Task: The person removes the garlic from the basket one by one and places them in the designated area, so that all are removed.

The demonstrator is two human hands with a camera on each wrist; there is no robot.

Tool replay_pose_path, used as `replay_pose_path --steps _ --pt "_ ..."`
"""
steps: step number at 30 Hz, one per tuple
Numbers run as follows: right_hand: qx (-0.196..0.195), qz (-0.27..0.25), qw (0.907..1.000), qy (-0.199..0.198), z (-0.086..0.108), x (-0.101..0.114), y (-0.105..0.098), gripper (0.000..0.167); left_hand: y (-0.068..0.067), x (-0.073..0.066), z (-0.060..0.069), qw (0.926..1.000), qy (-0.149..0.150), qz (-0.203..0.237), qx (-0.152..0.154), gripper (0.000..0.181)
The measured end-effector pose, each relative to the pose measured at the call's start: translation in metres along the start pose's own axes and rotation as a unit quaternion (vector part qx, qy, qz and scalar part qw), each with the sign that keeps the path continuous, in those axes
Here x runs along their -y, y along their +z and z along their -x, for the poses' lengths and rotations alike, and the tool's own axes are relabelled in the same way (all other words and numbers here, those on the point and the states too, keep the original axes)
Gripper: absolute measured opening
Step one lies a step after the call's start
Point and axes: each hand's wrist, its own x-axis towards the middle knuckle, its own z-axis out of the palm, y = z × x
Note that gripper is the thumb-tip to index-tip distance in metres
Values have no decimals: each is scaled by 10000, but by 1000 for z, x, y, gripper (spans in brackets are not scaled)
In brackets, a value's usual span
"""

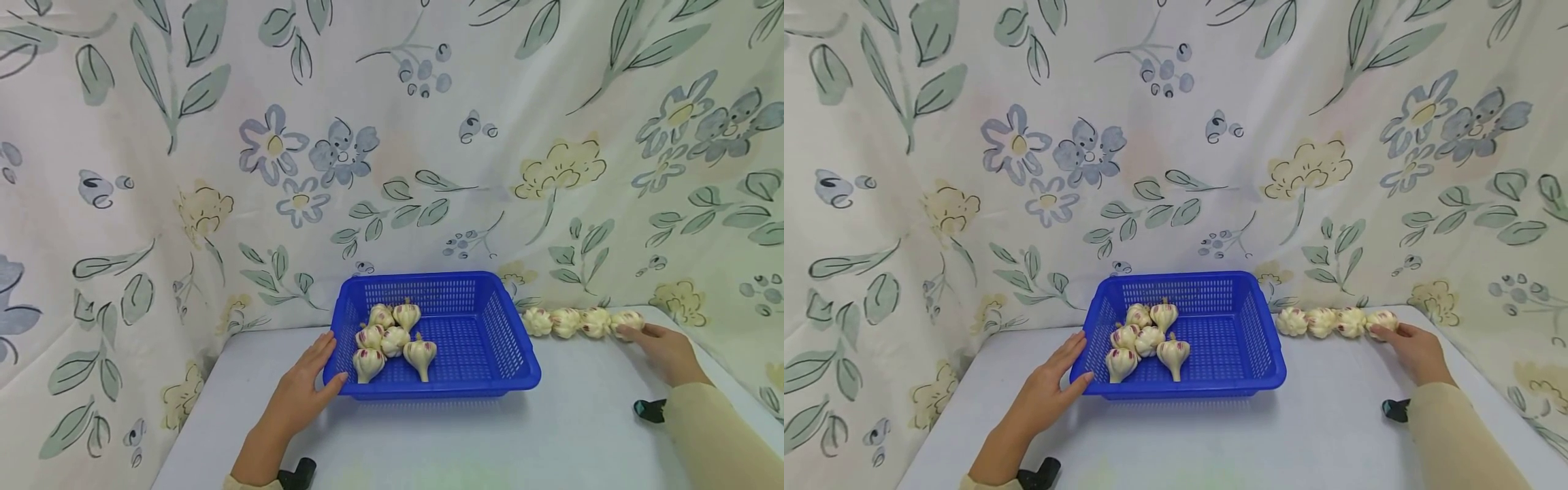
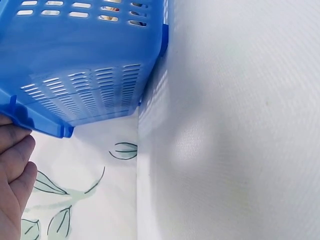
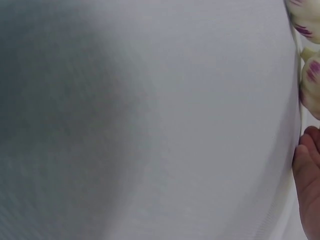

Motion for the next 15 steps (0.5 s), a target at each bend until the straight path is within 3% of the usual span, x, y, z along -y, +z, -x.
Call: replay_pose_path --steps 9,15 --pt "130 257 9995 -162 4 3 0 117 -1 -1 0 10000 -2 -8 0 69" --pt "150 324 9994 -17 6 6 0 119 0 -1 0 10000 -22 3 2 70"
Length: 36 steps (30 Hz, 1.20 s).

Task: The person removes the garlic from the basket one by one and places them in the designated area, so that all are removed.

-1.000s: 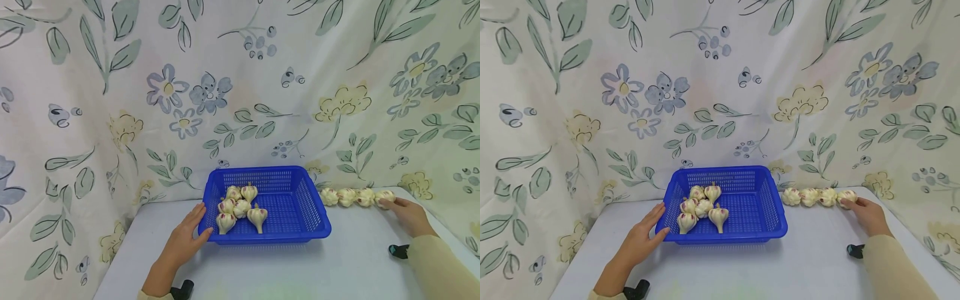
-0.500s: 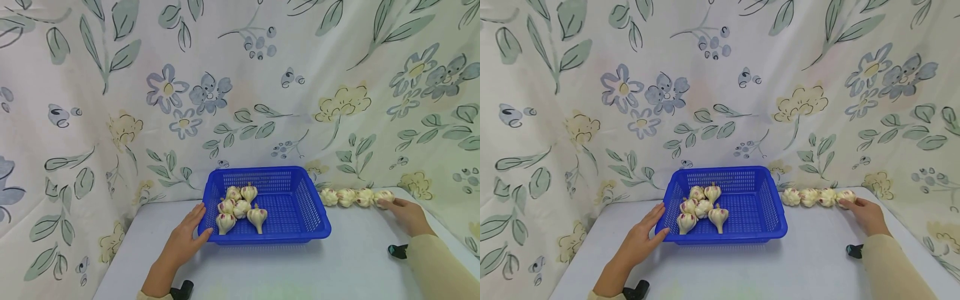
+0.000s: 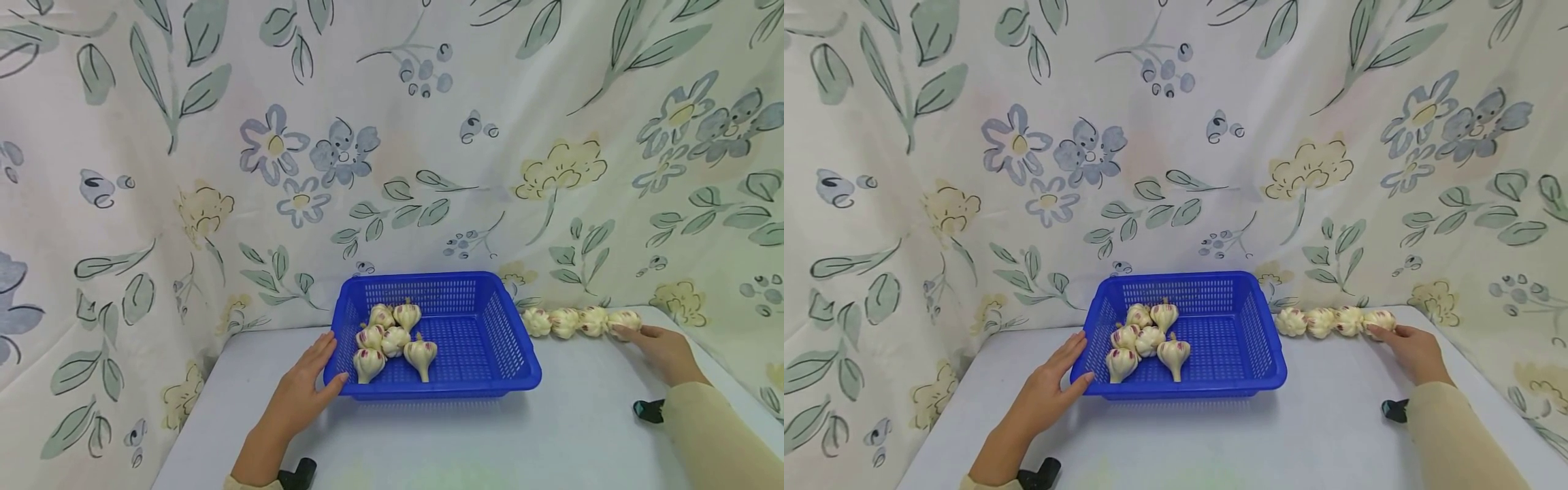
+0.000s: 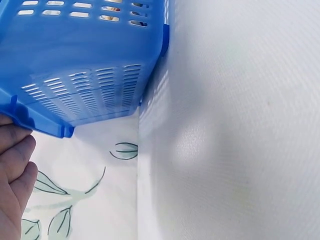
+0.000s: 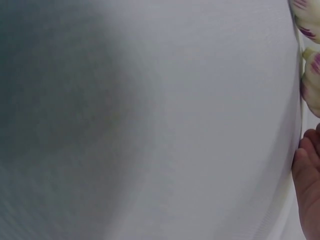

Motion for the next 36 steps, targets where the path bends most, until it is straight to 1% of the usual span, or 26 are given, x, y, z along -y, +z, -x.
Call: replay_pose_path --steps 6,9,14,19,25,32,36 --pt "40 -31 9997 242 -1 1 1 122 0 -1 0 10000 -14 -10 29 71" --pt "-32 -92 9995 294 -1 -2 2 124 1 -1 0 10000 4 -27 42 71" --pt "-168 -209 9994 223 -1 -10 4 124 2 0 -1 9998 120 -135 18 70" --pt "-207 -267 9992 198 -3 -15 4 124 2 0 0 9996 209 -208 -44 69" --pt "-213 -275 9993 156 -4 -11 3 123 1 0 0 9993 234 -272 -123 69" --pt "-180 -274 9992 208 -8 -10 1 129 0 -1 0 9990 235 -339 -185 70" --pt "-201 -307 9990 249 -9 -9 1 128 0 -2 0 9987 257 -394 -216 69"
